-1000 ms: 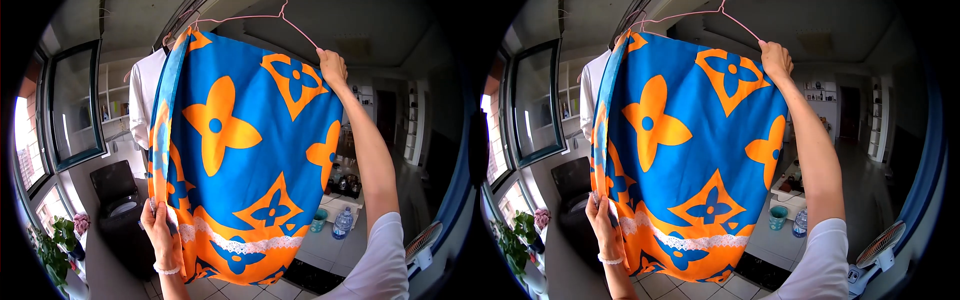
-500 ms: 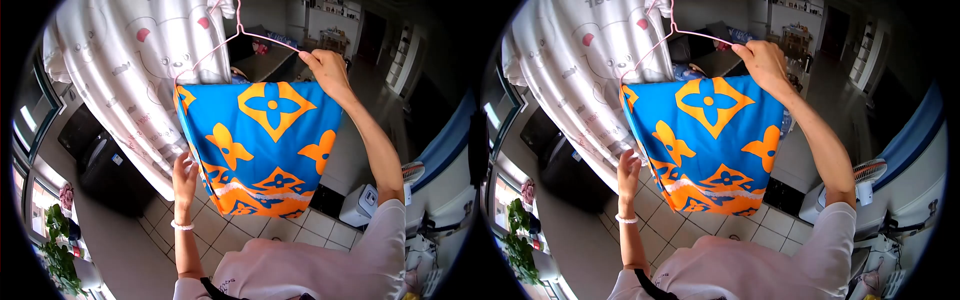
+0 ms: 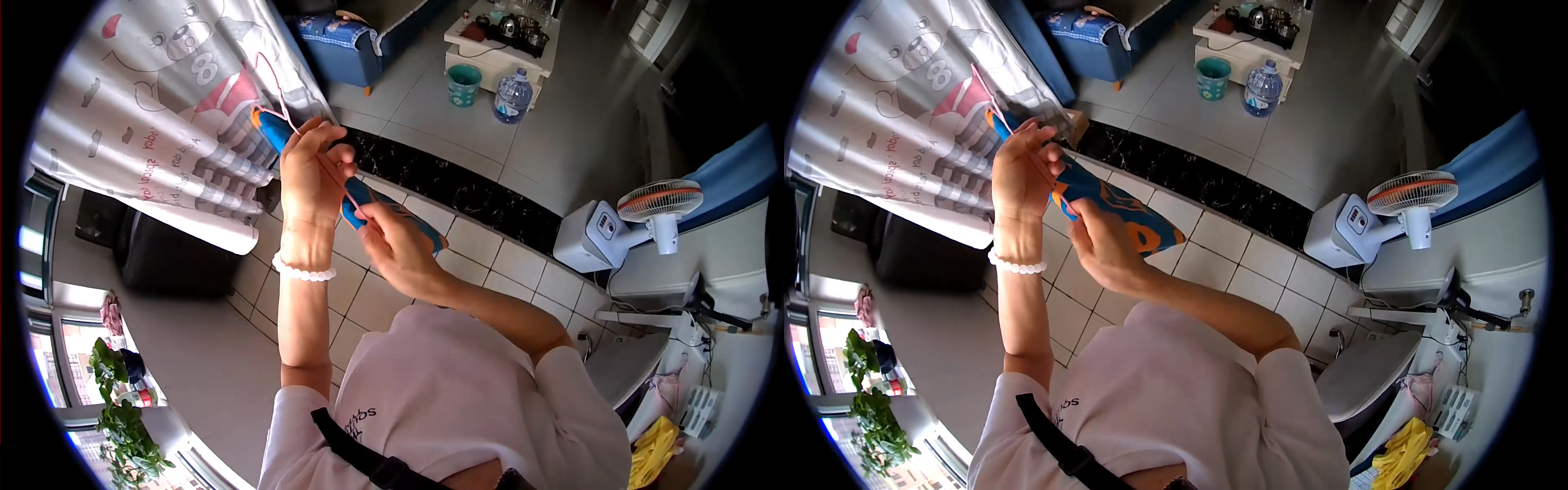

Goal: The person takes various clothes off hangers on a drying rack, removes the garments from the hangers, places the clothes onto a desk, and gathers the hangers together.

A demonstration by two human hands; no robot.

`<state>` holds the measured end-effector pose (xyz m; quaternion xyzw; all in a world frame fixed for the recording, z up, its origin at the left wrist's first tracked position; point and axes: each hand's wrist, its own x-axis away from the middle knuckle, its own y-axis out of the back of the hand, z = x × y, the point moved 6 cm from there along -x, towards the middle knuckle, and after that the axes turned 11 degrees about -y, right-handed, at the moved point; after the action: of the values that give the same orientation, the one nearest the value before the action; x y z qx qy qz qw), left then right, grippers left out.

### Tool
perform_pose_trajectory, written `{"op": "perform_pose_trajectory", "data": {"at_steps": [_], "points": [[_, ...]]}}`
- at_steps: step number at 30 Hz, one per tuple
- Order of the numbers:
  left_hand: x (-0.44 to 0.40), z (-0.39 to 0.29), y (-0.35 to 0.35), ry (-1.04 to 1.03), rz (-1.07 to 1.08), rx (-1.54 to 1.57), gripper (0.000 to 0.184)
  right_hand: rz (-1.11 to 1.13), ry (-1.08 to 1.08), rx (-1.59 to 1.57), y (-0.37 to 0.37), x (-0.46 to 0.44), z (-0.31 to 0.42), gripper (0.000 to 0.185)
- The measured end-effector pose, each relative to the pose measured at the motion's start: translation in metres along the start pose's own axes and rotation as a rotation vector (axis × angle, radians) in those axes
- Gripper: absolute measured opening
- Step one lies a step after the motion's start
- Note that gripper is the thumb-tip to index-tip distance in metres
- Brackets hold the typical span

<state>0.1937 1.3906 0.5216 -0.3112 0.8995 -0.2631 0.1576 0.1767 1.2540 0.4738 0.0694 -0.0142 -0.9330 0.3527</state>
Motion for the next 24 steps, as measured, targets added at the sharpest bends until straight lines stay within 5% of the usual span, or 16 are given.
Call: {"op": "perform_pose_trajectory", "data": {"at_steps": [2, 4, 6, 10, 17, 24], "points": [[0.007, 0.000, 0.014, -0.049, -0.105, -0.213, 0.032, 0.118, -0.161, -0.070, -0.009, 0.012, -0.021, 0.015], [0.013, 0.005, 0.018, 0.045, 0.005, -0.268, 0.030, 0.214, -0.252, -0.400, -0.007, 0.021, -0.038, 0.021], [0.020, 0.006, 0.021, 0.086, -0.016, -0.365, 0.019, 0.088, -0.193, -0.337, 0.015, 0.029, -0.066, 0.031], [0.017, -0.001, 0.027, 0.104, 0.076, -0.515, 0.019, 0.016, -0.669, -0.299, 0.041, 0.045, -0.182, 0.030], [0.014, -0.014, 0.005, 0.168, 0.162, -0.647, 0.021, 0.108, -1.105, -0.372, 0.042, 0.103, -0.316, 0.030], [0.012, -0.039, -0.064, -0.009, 0.328, -0.583, 0.025, 0.070, -1.214, -0.530, 0.054, 0.108, -0.349, 0.040]]}}
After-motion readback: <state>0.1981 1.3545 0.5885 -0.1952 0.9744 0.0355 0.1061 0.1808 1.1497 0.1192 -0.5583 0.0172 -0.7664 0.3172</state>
